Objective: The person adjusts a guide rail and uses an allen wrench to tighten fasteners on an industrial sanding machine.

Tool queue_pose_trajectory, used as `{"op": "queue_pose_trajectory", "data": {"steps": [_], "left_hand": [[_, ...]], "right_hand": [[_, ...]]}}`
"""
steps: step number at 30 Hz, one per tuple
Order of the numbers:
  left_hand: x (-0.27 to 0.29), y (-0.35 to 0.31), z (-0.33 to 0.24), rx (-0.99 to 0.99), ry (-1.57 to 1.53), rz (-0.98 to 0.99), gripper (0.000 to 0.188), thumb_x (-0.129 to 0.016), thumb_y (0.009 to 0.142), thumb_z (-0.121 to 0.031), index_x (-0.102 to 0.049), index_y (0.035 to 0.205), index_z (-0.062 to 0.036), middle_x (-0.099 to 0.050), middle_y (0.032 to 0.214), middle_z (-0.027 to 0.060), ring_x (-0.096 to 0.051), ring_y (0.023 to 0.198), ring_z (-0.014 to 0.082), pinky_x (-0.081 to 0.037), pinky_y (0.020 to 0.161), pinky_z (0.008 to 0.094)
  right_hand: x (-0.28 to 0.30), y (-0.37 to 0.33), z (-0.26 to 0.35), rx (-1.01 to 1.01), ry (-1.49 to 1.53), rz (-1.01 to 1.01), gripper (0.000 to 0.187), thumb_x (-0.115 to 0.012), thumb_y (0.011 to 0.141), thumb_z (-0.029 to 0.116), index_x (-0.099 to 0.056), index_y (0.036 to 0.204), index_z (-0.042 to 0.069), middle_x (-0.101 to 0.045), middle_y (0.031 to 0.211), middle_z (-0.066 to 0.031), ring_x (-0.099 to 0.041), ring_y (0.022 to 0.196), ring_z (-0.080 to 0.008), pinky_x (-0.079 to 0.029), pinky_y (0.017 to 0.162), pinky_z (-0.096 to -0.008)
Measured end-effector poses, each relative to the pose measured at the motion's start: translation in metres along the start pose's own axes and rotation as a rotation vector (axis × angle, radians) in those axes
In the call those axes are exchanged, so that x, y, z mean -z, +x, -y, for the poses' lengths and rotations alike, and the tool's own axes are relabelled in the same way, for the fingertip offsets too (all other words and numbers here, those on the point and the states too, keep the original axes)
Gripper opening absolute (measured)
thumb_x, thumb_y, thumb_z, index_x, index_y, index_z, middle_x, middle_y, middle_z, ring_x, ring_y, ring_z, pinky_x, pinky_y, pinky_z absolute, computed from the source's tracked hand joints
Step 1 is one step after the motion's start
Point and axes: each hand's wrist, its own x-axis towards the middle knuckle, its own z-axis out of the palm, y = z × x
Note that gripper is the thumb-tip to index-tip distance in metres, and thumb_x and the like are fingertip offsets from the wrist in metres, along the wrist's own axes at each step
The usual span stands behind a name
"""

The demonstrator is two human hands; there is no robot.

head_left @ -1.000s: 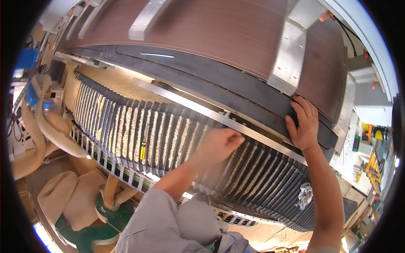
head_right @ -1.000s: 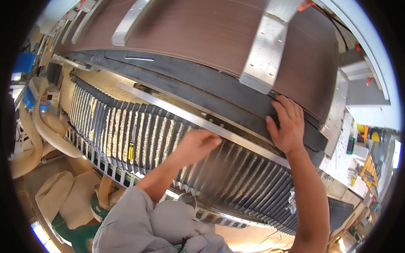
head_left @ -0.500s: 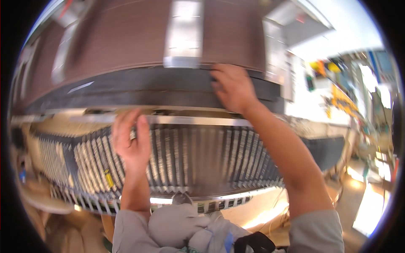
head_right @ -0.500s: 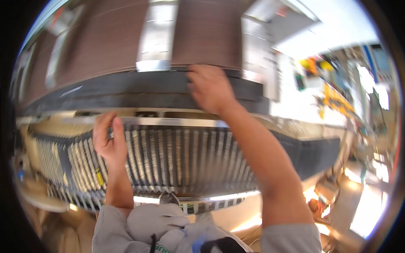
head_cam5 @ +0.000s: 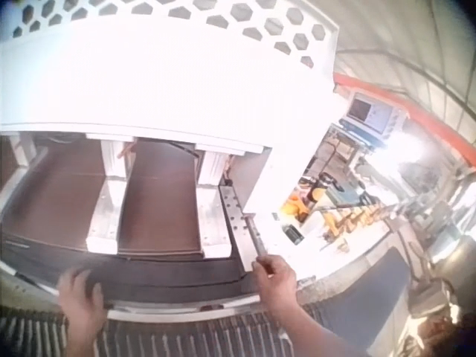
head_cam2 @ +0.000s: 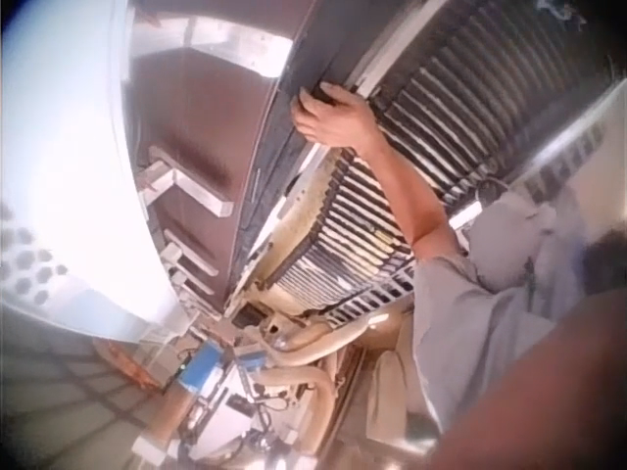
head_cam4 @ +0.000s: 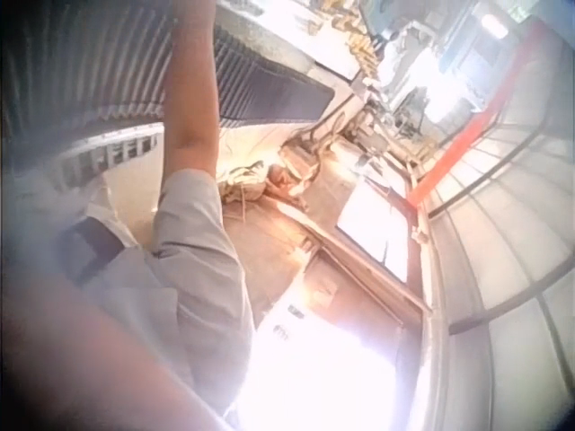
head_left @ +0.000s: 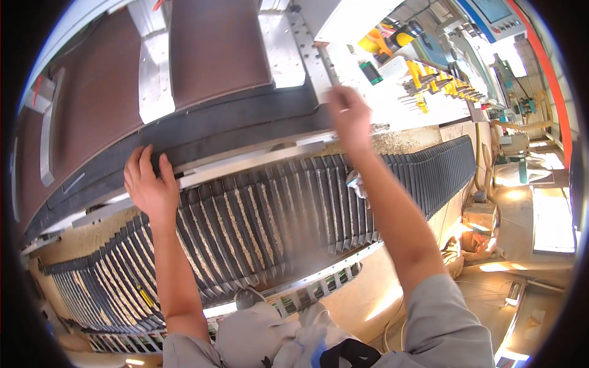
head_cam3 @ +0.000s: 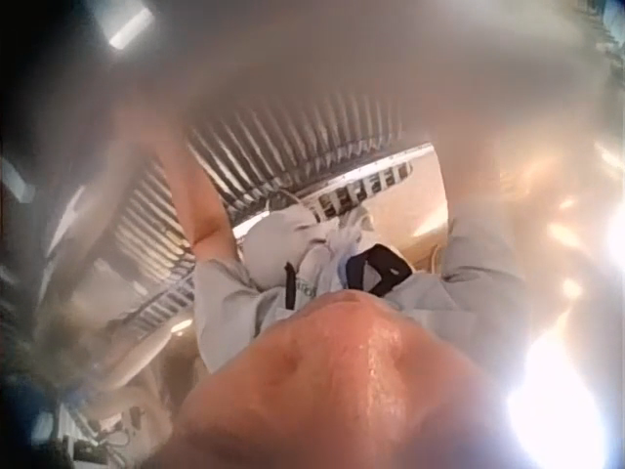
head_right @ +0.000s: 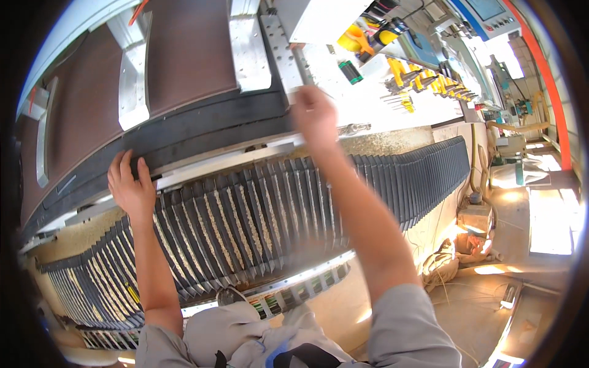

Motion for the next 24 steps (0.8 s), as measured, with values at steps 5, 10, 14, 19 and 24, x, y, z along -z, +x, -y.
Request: {"op": "queue_pose_trajectory", "data": {"steps": [5,10,14,19,24], "left_hand": [[-0.012,-0.006,0.0,-0.014,-0.083,-0.059,0.015,-0.068,0.087,-0.02,-0.066,0.093,-0.0071,-0.066,0.1,0.0076,-0.061,0.09,0.03,-0.047,0.078,0.0412],[0.006,-0.007,0.003,-0.235,-0.331,0.138,0.017,-0.075,0.078,-0.017,-0.063,0.074,-0.006,-0.062,0.076,0.0065,-0.058,0.07,0.0281,-0.045,0.064,0.0392],[0.018,-0.008,-0.001,-0.368,-0.28,0.229,0.032,-0.083,0.065,-0.027,-0.065,0.08,-0.0053,-0.061,0.079,0.0053,-0.057,0.076,0.0264,-0.044,0.067,0.0378],[0.014,-0.006,0.002,-0.392,-0.32,0.304,0.035,-0.085,0.062,-0.028,-0.066,0.081,-0.005,-0.061,0.081,0.0054,-0.056,0.077,0.0268,-0.043,0.068,0.0379],[0.012,-0.006,-0.002,-0.385,-0.345,0.209,0.036,-0.085,0.062,-0.028,-0.066,0.082,-0.0056,-0.061,0.08,0.005,-0.056,0.076,0.0264,-0.042,0.068,0.0379]], "right_hand": [[0.082,0.052,-0.114,-0.059,-0.687,0.066,0.027,-0.068,0.086,0.025,-0.07,0.105,0.007,-0.069,0.107,-0.0129,-0.067,0.096,-0.0321,-0.052,0.085,-0.0403],[0.089,0.066,-0.136,-0.179,-0.571,0.381,0.03,-0.067,0.087,0.027,-0.068,0.108,0.007,-0.071,0.101,-0.0137,-0.067,0.097,-0.0313,-0.051,0.088,-0.0396],[0.084,0.068,-0.128,-0.099,-0.721,0.45,0.025,-0.062,0.091,0.026,-0.067,0.105,0.006,-0.071,0.1,-0.0155,-0.066,0.097,-0.0327,-0.05,0.087,-0.0418],[0.077,0.053,-0.125,-0.005,-0.946,0.402,0.029,-0.057,0.094,0.027,-0.064,0.103,0.0,-0.069,0.098,-0.0219,-0.065,0.098,-0.0373,-0.049,0.087,-0.0449],[0.097,0.021,-0.115,-0.041,-0.426,0.045,0.026,-0.055,0.095,0.021,-0.063,0.103,-0.001,-0.068,0.091,-0.0198,-0.066,0.09,-0.033,-0.05,0.081,-0.0408]]}}
